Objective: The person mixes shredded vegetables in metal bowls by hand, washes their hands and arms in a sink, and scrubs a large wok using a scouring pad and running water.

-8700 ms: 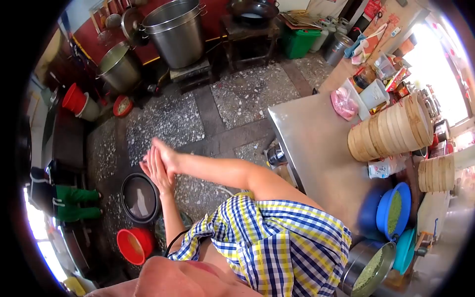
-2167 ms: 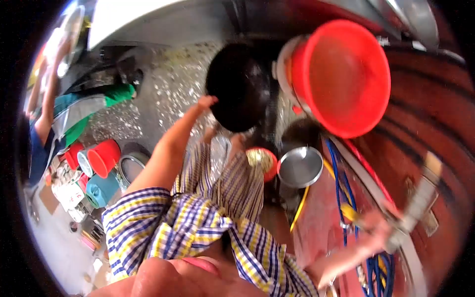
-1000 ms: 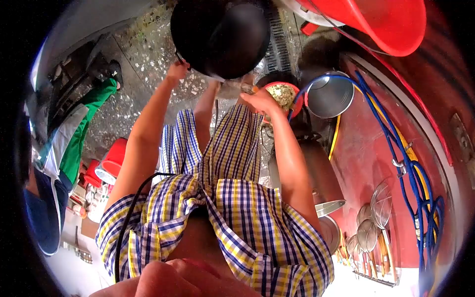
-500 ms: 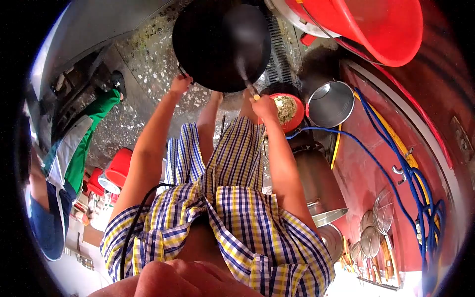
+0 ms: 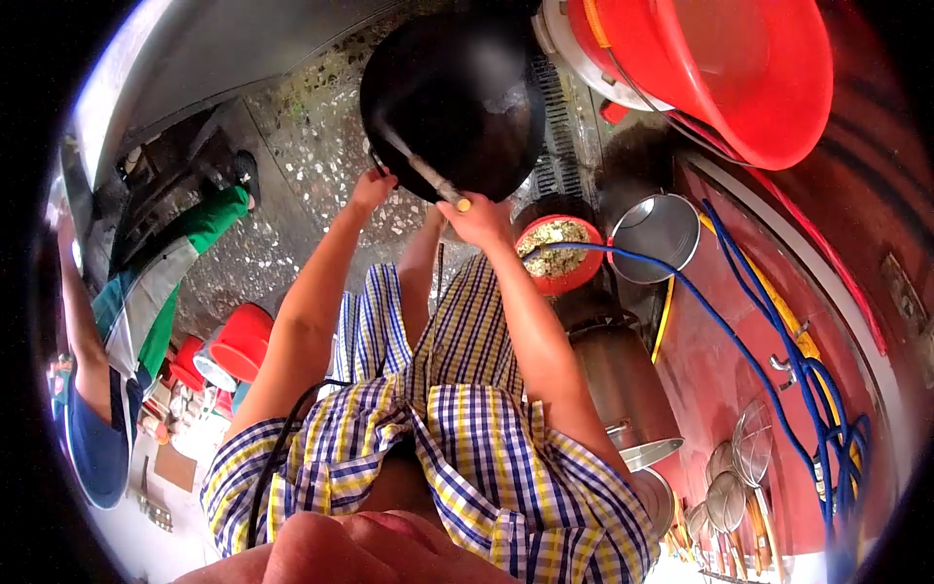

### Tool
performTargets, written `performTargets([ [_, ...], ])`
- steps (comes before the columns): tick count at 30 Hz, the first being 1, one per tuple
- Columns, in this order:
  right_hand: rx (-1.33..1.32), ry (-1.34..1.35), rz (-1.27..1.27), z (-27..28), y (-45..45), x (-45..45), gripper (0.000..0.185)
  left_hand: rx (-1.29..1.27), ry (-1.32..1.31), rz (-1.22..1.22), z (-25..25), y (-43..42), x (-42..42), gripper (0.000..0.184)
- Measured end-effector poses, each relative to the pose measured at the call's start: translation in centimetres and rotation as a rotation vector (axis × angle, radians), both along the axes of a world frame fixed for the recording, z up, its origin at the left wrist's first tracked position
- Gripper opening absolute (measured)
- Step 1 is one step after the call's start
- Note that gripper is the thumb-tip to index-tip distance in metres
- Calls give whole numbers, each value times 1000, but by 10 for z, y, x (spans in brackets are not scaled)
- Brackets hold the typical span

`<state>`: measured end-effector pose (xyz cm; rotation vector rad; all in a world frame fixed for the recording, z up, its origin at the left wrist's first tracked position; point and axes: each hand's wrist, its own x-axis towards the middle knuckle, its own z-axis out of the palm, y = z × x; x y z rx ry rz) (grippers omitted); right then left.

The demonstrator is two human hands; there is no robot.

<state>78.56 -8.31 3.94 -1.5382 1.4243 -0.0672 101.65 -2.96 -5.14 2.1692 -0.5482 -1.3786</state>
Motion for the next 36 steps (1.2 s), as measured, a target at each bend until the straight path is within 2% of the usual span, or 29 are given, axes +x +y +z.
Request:
performTargets([
  [1, 2, -46, -27, 1, -4, 8, 43, -6, -5, 0, 1, -5, 1, 41],
  [3, -39, 69, -281, 7, -32, 30, 44, -50, 32, 92, 15, -14, 0, 41],
  [4, -78, 29, -289, 5, -32, 35, 43, -68, 106, 38, 19, -12, 1, 38],
  [5, -48, -19, -200, 20, -28, 39, 44, -71, 104, 38, 22, -10, -1, 38],
  [7, -111, 76, -42, 36, -25, 44, 45, -55, -70, -20, 29, -8, -9, 32],
  [8, -82, 134, -129, 41, -32, 45, 45, -99, 66, 51, 19, -10, -7, 29],
  [9, -71, 147, -242, 28, -36, 41, 43, -102, 67, 51, 20, -8, -6, 29],
  [11, 11, 244, -189, 6, -27, 27, 41, -54, 102, 91, 21, -4, -4, 29],
  [13, 43, 308, -3, 32, -6, 10, 40, 19, 103, 117, 14, 6, 2, 32],
  [15, 5, 402, 15, 22, 12, -9, 42, 65, 87, 141, 19, 12, 8, 36],
  [16, -9, 394, -31, 16, 18, -18, 41, 67, 135, 174, 47, 11, 6, 45],
  [20, -43, 397, -103, 45, 34, -29, 44, 159, 235, 208, 38, 22, 38, 54],
  [21, -52, 395, -101, 51, 38, -32, 44, 150, 234, 211, 41, 25, 42, 54],
  [23, -92, 300, -39, 60, 45, -41, 49, 176, 171, 284, 44, 32, 49, 42],
  [25, -145, 267, -15, 67, 52, -52, 47, 180, 187, 278, 37, 39, 56, 47],
  [27, -191, 239, -8, 83, 57, -61, 46, 220, 196, 391, 44, 41, 50, 50],
  [28, -181, 134, -128, 100, 58, -66, 42, 237, 274, 400, 12, 50, 58, 54],
  [29, -171, 29, -246, 113, 60, -76, 38, 232, 275, 394, 15, 57, 62, 54],
  [31, -116, -167, -430, 119, 70, -111, 30, 94, 417, 227, 29, 67, 58, 55],
  [32, -142, -187, -421, 133, 72, -133, 24, -24, 463, 275, 29, 76, 52, 56],
  [33, -183, -189, -462, 145, 76, -155, 24, -140, 515, 323, 35, 94, 36, 57],
  [34, -326, -184, -424, 157, 81, -185, 28, -223, 490, 240, 67, 95, 10, 55],
  [35, -467, -163, -383, 173, 83, -221, 32, -292, 497, 196, 67, 100, -6, 51],
  [36, -481, -125, -395, 191, 78, -256, 34, -355, 553, 173, 71, 105, -20, 48],
])
